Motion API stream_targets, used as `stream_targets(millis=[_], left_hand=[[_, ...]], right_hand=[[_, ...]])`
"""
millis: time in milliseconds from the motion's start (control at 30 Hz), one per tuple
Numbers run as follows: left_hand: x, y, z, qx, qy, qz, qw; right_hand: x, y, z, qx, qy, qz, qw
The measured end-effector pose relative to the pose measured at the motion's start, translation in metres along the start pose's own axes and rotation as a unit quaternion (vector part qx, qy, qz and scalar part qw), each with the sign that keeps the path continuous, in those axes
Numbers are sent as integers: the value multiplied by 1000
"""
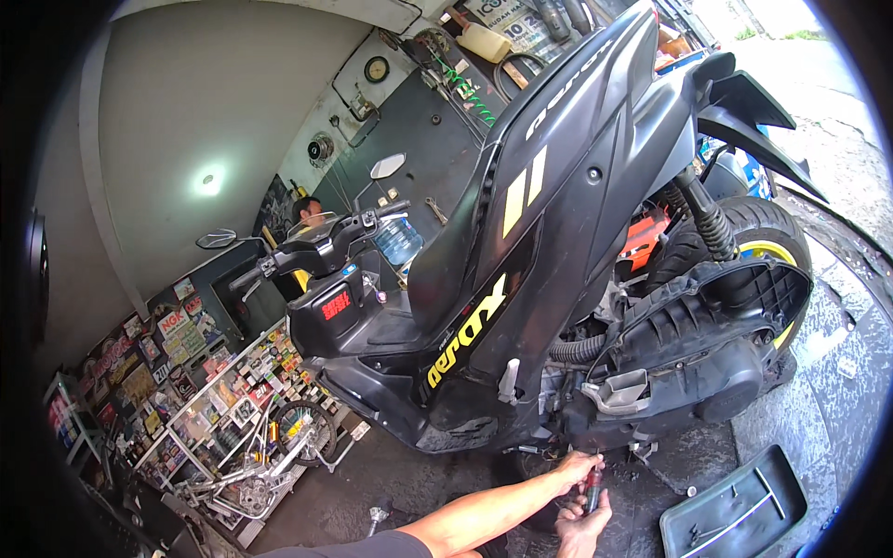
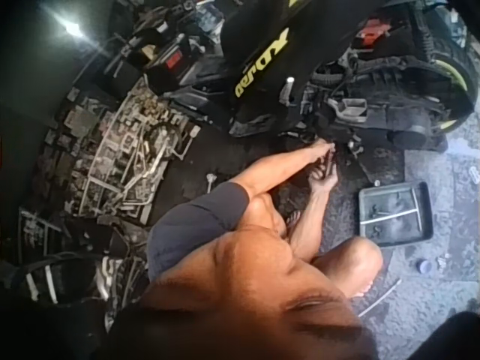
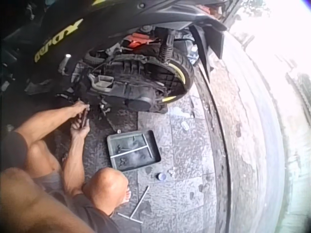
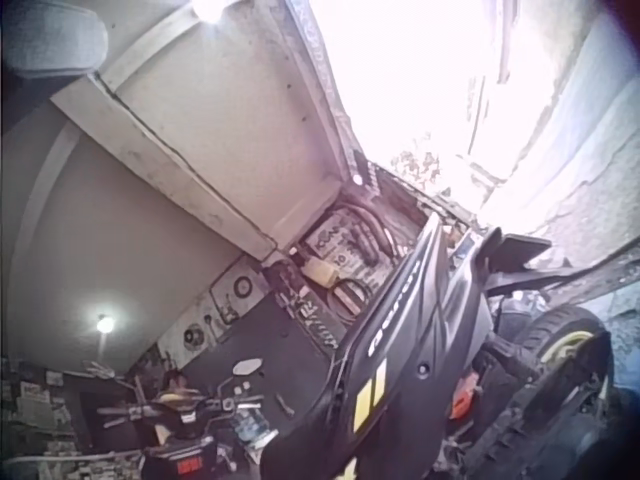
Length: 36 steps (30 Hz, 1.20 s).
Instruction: The person uses a screwdriver to loosen and remove several screws from a plastic engine cover on a motorcycle, placing the screws into a nearby plastic tray.
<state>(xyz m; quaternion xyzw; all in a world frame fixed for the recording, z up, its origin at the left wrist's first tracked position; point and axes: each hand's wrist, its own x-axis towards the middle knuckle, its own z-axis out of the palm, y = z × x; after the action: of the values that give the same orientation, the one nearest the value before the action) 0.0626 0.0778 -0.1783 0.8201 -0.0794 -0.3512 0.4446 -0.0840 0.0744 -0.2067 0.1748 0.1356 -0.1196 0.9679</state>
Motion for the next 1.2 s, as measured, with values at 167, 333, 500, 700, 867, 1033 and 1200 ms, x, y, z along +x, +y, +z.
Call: stream_targets(millis=[167, 333, 500, 700, 867, 1033, 1200], left_hand=[[6, 7, 2, 55, -13, 9, 998], [-2, 15, 15, 55, 1, 7, 998], [-9, 15, 4, 32, -4, 7, 999], [2, 10, 0, 64, 14, 23, 998], [-9, 19, 8, 60, -4, -2, 998], [7, 13, -4, 79, 8, 15, 997], [-1, 24, 14, 75, -5, 16, 997]], right_hand=[[6, 13, 6, -497, 192, -403, 744], [39, 15, -30, -461, 156, -488, 724], [-17, 4, 17, -99, 89, -48, 990], [-8, 20, 20, -490, 201, -419, 738], [-14, -1, 24, 32, 81, 6, 996], [-16, 15, 35, -576, 208, -419, 670], [-7, -7, 11, -241, 166, -180, 939]])
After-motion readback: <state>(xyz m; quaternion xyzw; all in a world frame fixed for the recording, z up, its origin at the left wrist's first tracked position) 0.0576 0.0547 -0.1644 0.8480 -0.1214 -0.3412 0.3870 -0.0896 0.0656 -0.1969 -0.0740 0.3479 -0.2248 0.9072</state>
